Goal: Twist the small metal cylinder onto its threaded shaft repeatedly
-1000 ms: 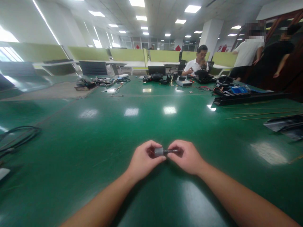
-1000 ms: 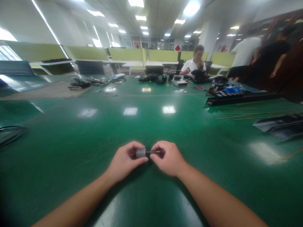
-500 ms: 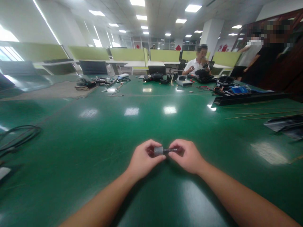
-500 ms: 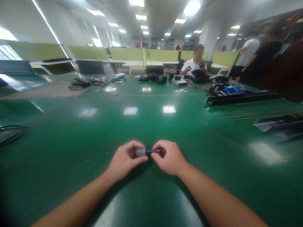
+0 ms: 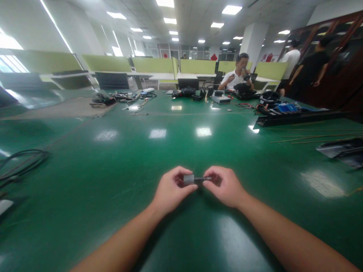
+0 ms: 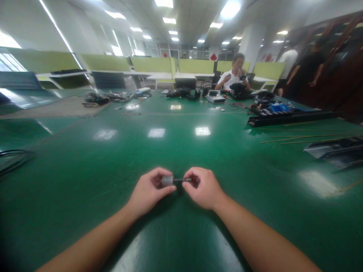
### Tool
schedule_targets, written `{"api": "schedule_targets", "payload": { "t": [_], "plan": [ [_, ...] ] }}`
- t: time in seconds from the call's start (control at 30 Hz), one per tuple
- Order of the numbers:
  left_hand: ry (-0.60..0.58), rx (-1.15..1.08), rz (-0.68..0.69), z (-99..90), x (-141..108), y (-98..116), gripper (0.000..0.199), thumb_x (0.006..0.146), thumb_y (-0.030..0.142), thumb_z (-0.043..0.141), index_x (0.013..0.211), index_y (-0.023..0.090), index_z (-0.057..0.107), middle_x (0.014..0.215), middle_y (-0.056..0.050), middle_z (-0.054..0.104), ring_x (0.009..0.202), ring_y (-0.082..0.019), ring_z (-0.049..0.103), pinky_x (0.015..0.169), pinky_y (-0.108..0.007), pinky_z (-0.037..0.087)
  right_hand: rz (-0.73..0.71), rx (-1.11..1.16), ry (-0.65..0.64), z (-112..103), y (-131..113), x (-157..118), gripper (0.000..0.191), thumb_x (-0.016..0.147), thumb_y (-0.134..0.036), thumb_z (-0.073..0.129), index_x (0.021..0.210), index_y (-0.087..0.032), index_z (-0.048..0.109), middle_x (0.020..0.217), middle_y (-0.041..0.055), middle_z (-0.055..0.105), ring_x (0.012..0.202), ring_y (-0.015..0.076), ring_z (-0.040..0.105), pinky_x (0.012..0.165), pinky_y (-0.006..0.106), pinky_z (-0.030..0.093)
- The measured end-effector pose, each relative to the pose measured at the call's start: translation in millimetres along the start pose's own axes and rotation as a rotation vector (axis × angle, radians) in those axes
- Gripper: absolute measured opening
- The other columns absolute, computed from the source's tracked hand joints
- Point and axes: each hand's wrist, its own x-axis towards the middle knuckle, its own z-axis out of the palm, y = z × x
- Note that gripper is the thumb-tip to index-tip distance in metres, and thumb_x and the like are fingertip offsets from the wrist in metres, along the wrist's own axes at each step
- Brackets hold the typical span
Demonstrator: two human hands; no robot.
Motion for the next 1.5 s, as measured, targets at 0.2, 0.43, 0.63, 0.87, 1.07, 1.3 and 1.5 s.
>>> {"api": "schedule_targets", "payload": {
  "t": [0.2,0.43,0.63,0.87,1.07,1.3,1.5],
  "plan": [
    [-0.005,-0.030,-0.006,-0.2,1,-1,0.036,0.062,0.025,0.083,0.091,0.014,0.064,0.084,-0.005,0.070,0.074,-0.018,0.065,0.069,-0.028,0.050,-0.004,0.002,-0.004,-1,3,1,0.005,0.077,-0.016,0.066,0.080,-0.018,0.069,0.072,0.0010,0.068,0.065,0.0151,0.061,0.060,0.024,0.046],
    [0.005,-0.039,-0.013,-1.4,2,-1,0.037,0.061,0.023,0.084,0.090,0.013,0.065,0.083,-0.005,0.070,0.074,-0.017,0.064,0.069,-0.027,0.049,0.003,0.003,0.006,-1,4,1,0.003,0.077,-0.017,0.066,0.079,-0.018,0.068,0.072,0.0012,0.068,0.065,0.0151,0.060,0.060,0.024,0.045],
    [0.010,-0.107,-0.027,-2.6,2,1,0.038,0.059,0.022,0.085,0.089,0.014,0.065,0.082,-0.005,0.070,0.072,-0.017,0.065,0.068,-0.027,0.050,0.001,0.015,0.008,-3,3,2,0.002,0.078,-0.018,0.066,0.078,-0.018,0.067,0.070,0.0008,0.067,0.064,0.0146,0.059,0.060,0.024,0.045],
    [0.022,-0.130,-0.029,-2.1,2,1,0.038,0.057,0.021,0.086,0.088,0.014,0.065,0.082,-0.005,0.070,0.071,-0.017,0.066,0.067,-0.027,0.052,0.000,0.010,0.010,-5,5,2,0.002,0.077,-0.018,0.066,0.078,-0.018,0.067,0.071,0.0009,0.067,0.064,0.0149,0.059,0.060,0.025,0.045],
    [0.030,-0.146,-0.035,-2.9,3,0,0.039,0.057,0.022,0.086,0.089,0.014,0.064,0.082,-0.005,0.070,0.070,-0.016,0.065,0.064,-0.025,0.051,-0.005,0.006,0.016,-7,5,3,0.003,0.077,-0.018,0.066,0.079,-0.018,0.068,0.073,0.0015,0.068,0.066,0.0157,0.061,0.062,0.025,0.046],
    [0.059,-0.229,-0.079,-4.4,4,2,0.042,0.054,0.022,0.089,0.088,0.014,0.064,0.079,-0.002,0.068,0.068,-0.014,0.062,0.064,-0.024,0.048,0.007,0.031,0.064,-8,5,2,0.003,0.079,-0.021,0.067,0.080,-0.018,0.067,0.072,0.0010,0.067,0.064,0.0150,0.059,0.061,0.025,0.045],
    [0.123,-0.527,-0.123,-11.1,12,-1,0.035,0.066,0.035,0.085,0.085,0.012,0.067,0.074,-0.002,0.066,0.061,-0.009,0.053,0.057,-0.020,0.042,0.056,0.147,0.205,-6,11,4,0.019,0.089,-0.033,0.059,0.081,-0.017,0.064,0.070,0.0012,0.062,0.065,0.0152,0.058,0.063,0.026,0.046]
  ]
}}
